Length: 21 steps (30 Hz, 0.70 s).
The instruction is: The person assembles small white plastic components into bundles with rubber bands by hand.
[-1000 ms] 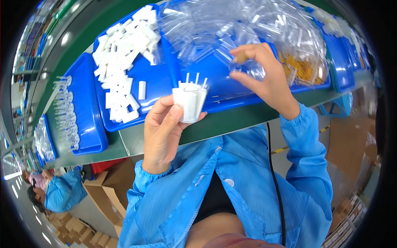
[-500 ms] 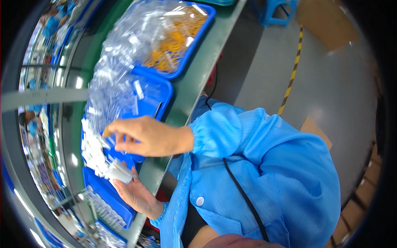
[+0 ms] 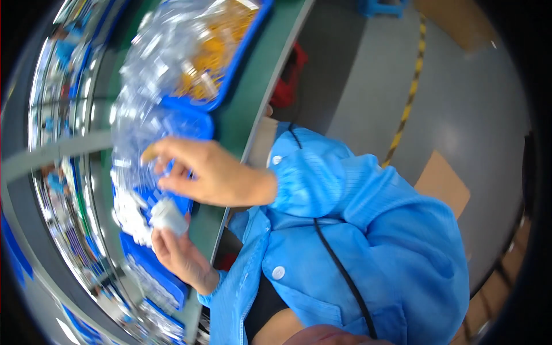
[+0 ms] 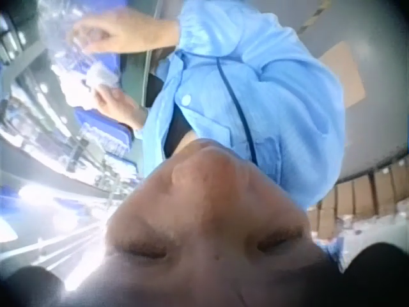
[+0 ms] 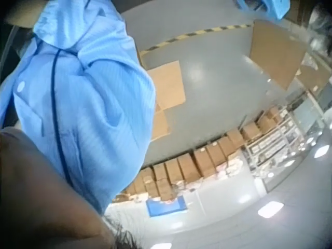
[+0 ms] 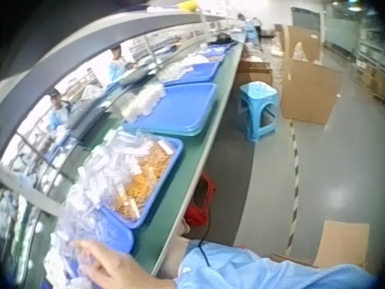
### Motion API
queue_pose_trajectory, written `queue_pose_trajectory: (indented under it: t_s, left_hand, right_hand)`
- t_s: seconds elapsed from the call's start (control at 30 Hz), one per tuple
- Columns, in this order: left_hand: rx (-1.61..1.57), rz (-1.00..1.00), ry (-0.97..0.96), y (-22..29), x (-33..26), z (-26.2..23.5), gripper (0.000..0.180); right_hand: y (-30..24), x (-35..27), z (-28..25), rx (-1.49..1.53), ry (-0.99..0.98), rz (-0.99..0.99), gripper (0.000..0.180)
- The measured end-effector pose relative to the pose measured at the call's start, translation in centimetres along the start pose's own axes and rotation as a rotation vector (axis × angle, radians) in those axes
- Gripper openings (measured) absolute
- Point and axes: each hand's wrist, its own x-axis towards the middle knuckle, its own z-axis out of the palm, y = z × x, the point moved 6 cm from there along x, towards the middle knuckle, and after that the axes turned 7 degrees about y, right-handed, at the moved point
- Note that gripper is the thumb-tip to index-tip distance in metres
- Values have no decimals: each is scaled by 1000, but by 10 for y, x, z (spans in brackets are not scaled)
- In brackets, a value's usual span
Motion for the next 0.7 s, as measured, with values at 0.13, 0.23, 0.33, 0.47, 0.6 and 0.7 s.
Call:
queue_pose_trajectory:
  t_s: [0.13,0.23,0.33,0.47,0.6,0.7]
  left_hand:
    - [352,327,-99,13,-11,35,21]
    - [231,289,-136,17,-10,31,22]
    - [70,177,-70,3,-1,21,22]
    - [-8,104,-24,-11,0,2,23]
    - [-29,96,20,-19,5,-14,25]
    - [-43,109,42,-21,11,-23,25]
  right_hand:
    - [8,3,-16,193,71,183,36]
    - [-10,9,-3,133,-5,275,33]
    - [0,9,15,42,-149,264,31]
    - [12,8,42,-32,-274,285,30]
    - [22,10,56,-81,-242,259,33]
    - [34,4,70,-220,-416,219,32]
